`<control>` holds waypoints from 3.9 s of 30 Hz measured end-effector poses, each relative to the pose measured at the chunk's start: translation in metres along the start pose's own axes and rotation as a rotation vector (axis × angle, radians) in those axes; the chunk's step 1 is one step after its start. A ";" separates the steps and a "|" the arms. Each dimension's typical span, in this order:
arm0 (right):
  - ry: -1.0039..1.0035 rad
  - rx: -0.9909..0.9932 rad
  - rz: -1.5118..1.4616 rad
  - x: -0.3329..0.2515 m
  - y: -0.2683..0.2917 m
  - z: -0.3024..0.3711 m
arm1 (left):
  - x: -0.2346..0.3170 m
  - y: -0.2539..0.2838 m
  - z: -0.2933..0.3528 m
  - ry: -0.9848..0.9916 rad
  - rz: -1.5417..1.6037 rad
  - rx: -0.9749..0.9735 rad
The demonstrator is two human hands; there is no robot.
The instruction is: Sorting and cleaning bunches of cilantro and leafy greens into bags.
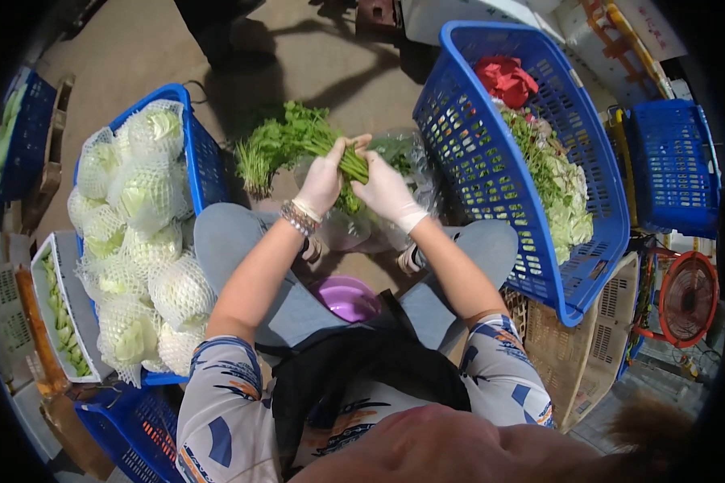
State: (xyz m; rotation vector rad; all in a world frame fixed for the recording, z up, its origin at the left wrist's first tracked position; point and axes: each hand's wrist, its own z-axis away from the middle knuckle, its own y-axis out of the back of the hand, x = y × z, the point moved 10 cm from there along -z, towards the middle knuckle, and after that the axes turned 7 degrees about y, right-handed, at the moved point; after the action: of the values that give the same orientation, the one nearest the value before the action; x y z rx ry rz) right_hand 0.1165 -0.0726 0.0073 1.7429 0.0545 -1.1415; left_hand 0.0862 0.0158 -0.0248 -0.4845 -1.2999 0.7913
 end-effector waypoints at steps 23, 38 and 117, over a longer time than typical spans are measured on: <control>-0.163 -0.065 -1.766 0.014 0.050 -0.016 | -0.083 0.015 0.020 0.319 -1.539 -0.312; -0.213 -0.117 -1.673 0.016 0.030 -0.005 | -0.083 0.015 0.029 0.478 -1.491 -0.290; -0.211 0.081 -0.739 0.027 0.011 0.010 | -0.021 0.001 0.014 0.250 -0.049 -0.034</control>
State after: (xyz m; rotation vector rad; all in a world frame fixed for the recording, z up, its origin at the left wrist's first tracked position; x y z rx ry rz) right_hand 0.1301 -0.0977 -0.0047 1.7026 0.5678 -1.8722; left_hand 0.0711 -0.0009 -0.0360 -0.5584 -1.0904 0.6458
